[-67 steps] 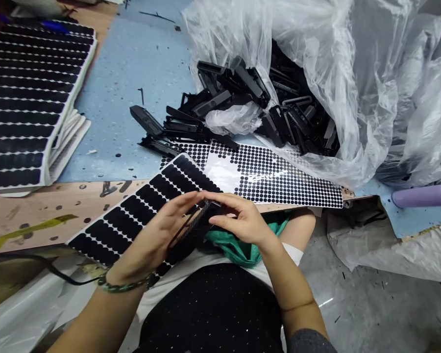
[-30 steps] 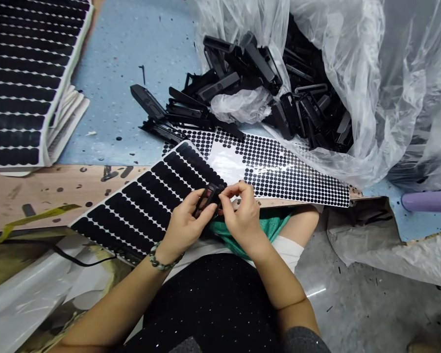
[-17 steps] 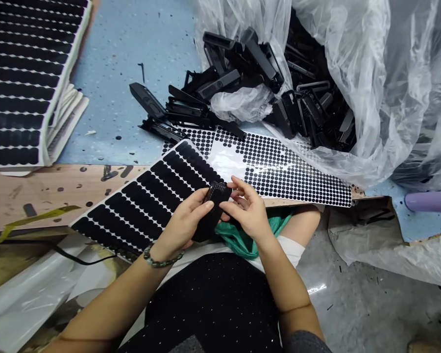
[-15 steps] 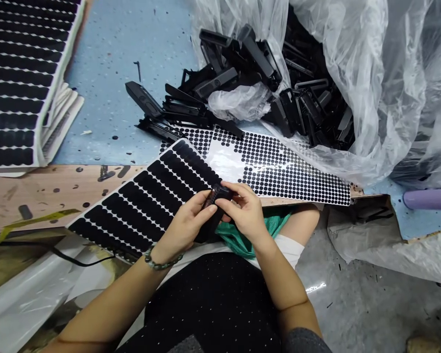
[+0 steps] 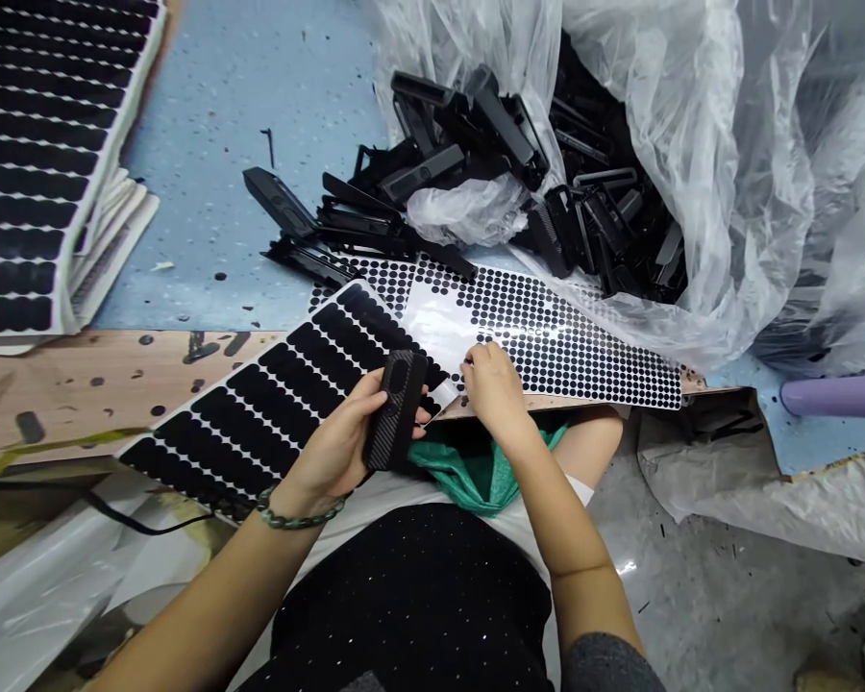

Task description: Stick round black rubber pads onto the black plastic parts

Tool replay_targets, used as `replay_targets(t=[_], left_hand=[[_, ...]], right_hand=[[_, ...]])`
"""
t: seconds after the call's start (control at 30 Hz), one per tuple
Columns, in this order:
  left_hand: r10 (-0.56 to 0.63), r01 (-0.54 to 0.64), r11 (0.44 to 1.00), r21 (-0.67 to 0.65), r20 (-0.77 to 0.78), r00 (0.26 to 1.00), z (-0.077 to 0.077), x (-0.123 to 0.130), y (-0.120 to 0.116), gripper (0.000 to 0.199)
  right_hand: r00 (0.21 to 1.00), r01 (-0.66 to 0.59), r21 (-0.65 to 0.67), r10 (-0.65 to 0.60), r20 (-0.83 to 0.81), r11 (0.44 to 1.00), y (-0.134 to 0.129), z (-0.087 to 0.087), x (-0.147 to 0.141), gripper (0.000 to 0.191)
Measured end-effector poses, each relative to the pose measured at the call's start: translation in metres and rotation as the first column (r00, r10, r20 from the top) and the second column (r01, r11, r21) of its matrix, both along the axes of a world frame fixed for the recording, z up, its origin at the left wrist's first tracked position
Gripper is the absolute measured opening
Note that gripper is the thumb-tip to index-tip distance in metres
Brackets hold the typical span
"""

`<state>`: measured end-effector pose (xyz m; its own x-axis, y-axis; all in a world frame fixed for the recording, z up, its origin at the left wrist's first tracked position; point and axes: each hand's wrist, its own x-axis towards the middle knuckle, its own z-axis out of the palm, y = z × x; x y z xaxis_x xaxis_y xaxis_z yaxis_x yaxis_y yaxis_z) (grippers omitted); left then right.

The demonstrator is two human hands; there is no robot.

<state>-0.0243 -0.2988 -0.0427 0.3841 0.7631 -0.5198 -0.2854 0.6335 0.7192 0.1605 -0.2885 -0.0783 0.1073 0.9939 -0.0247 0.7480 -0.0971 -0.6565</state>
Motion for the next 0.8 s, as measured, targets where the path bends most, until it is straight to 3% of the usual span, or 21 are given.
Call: replay_targets(t=[0.13, 0.2, 0.27, 0.33, 0.4, 0.43, 0.5, 0.67, 0.8], left_hand=[[-0.017, 0.017, 1.0, -0.003, 0.059, 0.998, -0.002, 0.0, 0.0, 0.04], [-0.019, 0.017, 1.0, 0.022, 0.072, 0.997, -0.004, -0.001, 0.0, 0.043], [-0.004, 0.001, 0.999, 0.054, 0.068, 0.998, -0.005, -0.001, -0.001, 0.044], [0.028, -0.032, 0.996, 0.086, 0.052, 0.998, -0.007, 0.0, -0.001, 0.044], [0.07, -0.074, 0.99, 0.121, 0.035, 0.997, -0.009, 0.003, -0.002, 0.041], [0.091, -0.094, 0.985, 0.141, 0.03, 0.995, -0.011, 0.005, -0.003, 0.04], [0.126, -0.127, 0.974, 0.187, 0.021, 0.992, -0.013, 0.009, -0.004, 0.037], [0.177, -0.161, 0.938, 0.306, -0.024, 0.984, -0.017, 0.012, -0.007, 0.036], [0.177, -0.146, 0.921, 0.362, -0.054, 0.983, -0.018, 0.011, -0.01, 0.038]], right_hand=[[0.999, -0.007, -0.049, 0.01, 0.047, 0.999, 0.011, 0.0, -0.006, 0.015], [0.999, 0.019, -0.037, -0.021, -0.048, 0.999, 0.012, 0.002, -0.005, 0.016], [0.96, 0.093, -0.021, -0.095, -0.264, 0.995, 0.007, 0.005, -0.004, 0.012], [0.83, 0.145, -0.058, -0.153, -0.537, 0.988, -0.003, 0.01, -0.007, 0.009], [0.663, 0.116, -0.124, -0.169, -0.729, 0.986, -0.015, 0.018, -0.014, 0.018], [0.602, 0.083, -0.147, -0.167, -0.781, 0.986, -0.02, 0.022, -0.019, 0.02], [0.553, 0.044, -0.152, -0.151, -0.82, 0.987, -0.028, 0.03, -0.028, 0.021], [0.644, 0.106, -0.036, -0.096, -0.759, 0.994, -0.033, 0.038, -0.042, 0.014], [0.732, 0.086, 0.013, -0.055, -0.679, 0.996, -0.033, 0.04, -0.045, 0.01]])
